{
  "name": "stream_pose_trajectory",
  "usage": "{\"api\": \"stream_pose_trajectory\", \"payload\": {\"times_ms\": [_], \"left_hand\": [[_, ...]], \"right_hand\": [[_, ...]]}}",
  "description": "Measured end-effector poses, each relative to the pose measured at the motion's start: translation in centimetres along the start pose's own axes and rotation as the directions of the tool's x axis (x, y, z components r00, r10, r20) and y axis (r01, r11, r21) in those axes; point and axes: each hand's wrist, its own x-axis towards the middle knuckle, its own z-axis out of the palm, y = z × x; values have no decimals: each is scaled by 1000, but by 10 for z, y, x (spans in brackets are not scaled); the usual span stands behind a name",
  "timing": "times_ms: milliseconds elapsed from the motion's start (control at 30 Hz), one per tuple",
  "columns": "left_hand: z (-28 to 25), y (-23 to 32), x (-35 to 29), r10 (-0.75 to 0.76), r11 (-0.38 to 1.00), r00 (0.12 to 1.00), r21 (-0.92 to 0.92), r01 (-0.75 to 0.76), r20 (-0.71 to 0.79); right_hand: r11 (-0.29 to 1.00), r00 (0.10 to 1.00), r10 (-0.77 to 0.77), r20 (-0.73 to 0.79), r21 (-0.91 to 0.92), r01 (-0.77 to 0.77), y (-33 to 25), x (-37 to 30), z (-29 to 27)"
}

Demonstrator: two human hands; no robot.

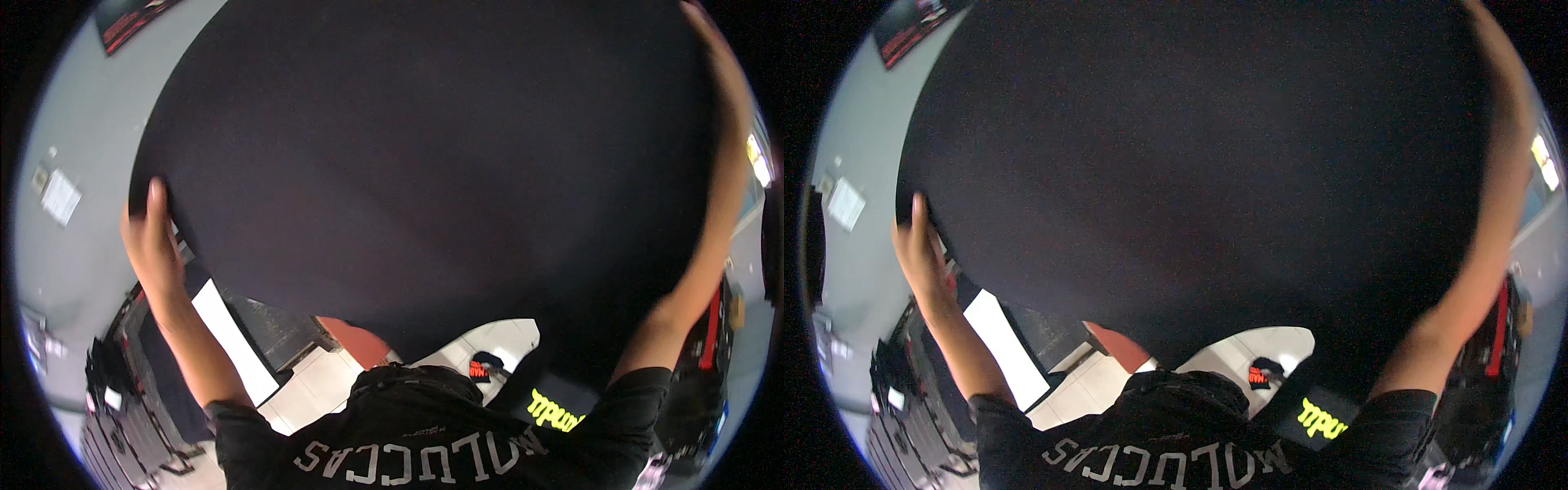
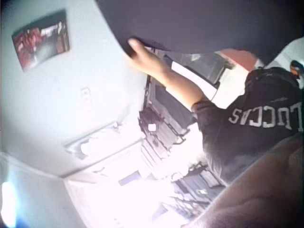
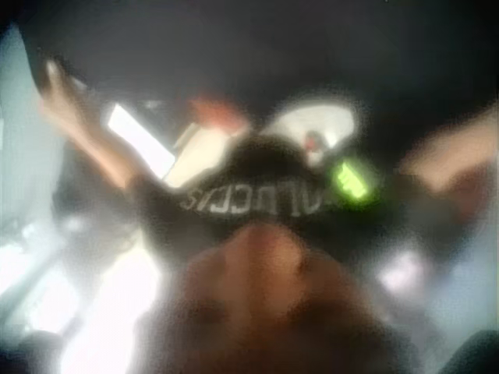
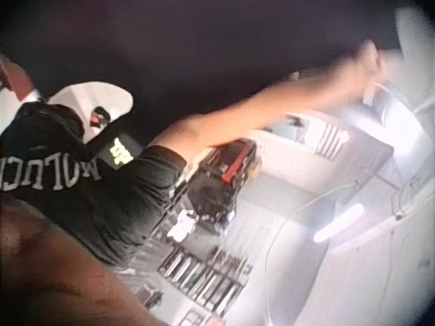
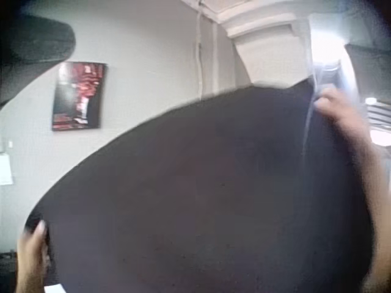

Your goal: The person places black shirt panels onto printing boards, covers them with paper sheets, and operates a heat press machine to apply the logo design. They also move between multiple boards to process different garment pieces.

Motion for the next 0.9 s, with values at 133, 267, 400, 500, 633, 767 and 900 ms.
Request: {"api": "stream_pose_trajectory", "payload": {"times_ms": [133,267,400,500,633,767,900], "left_hand": [[-80,-34,100,-201,862,978,483,150,53],[-176,-64,154,-46,742,990,659,121,-130],[-228,4,149,124,898,965,440,-11,-229],[-249,54,80,292,797,926,596,-98,-239],[-227,71,-40,73,843,910,512,163,-409],[-214,33,-168,18,802,991,595,64,-130],[-175,-37,-288,-328,748,901,504,432,-284]], "right_hand": [[980,916,-86,391,197,7,24,12,208],[883,839,118,532,330,-334,-63,-38,310],[637,939,68,336,710,-300,-121,-43,289],[536,960,51,274,804,-257,-130,-69,256],[541,931,7,366,781,-312,-68,-138,213],[817,862,16,506,491,-303,-5,-258,184],[711,707,170,686,411,-570,51,-390,204]]}}
